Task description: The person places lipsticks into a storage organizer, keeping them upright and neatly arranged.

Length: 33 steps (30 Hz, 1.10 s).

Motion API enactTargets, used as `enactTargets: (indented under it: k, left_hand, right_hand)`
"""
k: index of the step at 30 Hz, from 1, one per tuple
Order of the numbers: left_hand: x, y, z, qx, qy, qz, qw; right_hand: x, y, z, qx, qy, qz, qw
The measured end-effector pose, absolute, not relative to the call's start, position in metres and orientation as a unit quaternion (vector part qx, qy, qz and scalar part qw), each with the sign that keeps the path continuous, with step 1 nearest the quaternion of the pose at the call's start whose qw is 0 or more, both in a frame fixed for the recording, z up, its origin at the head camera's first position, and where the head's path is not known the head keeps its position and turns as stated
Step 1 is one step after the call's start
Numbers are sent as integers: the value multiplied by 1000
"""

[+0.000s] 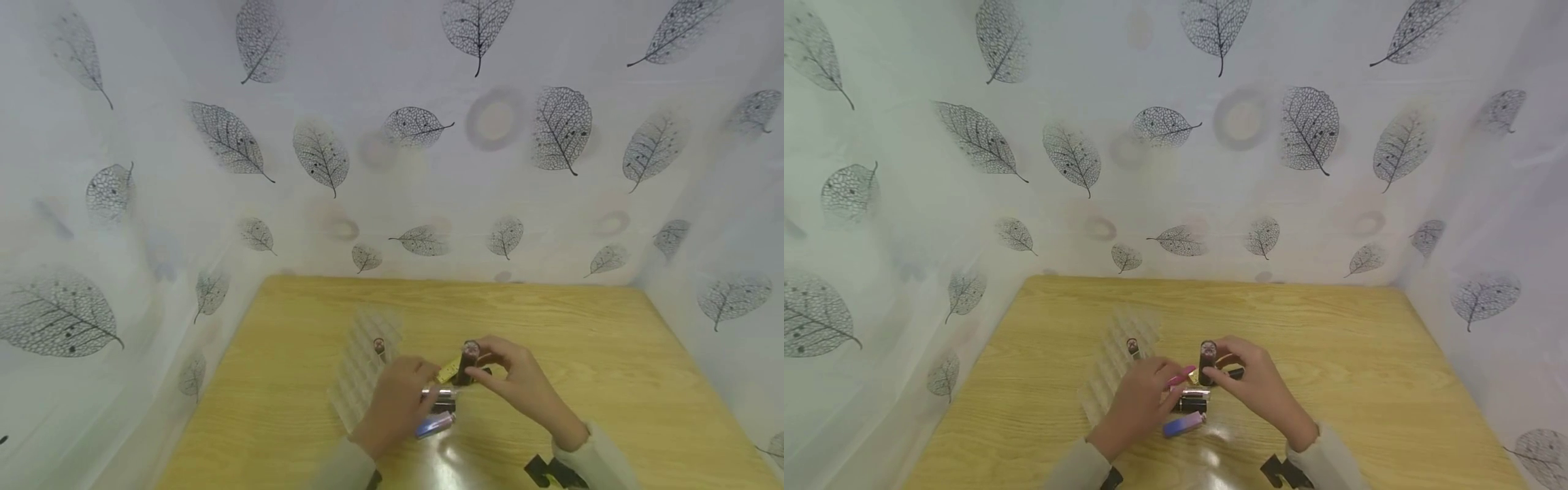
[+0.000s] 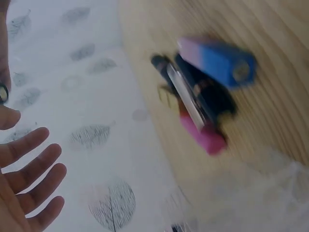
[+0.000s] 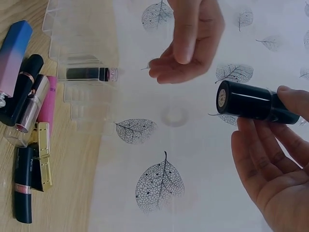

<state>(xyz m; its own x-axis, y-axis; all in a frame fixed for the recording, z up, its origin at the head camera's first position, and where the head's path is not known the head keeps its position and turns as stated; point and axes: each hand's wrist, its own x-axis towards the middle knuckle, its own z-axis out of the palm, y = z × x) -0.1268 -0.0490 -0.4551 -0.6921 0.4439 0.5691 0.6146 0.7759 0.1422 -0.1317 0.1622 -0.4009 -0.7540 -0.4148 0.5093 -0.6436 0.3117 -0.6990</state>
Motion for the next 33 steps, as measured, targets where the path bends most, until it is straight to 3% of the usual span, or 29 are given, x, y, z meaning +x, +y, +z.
enactTargets:
  k: [6,10,16,22,33]
  left_hand:
    - [-154,-86,-477,-234,-916,-92,313]
    - [-170,-113,-489,-179,-930,-45,319]
    - [-187,-142,-508,-124,-941,-46,310]
    - [-188,-150,-518,-87,-955,-103,265]
    - [-187,-153,-534,-56,-954,-135,262]
  right_hand:
    - [-129,164,-402,318,-812,478,109]
    - [-128,165,-405,319,-810,480,108]
    - [-128,167,-407,328,-806,479,117]
    - [-127,168,-407,326,-810,472,120]
    - [-125,165,-408,314,-812,478,113]
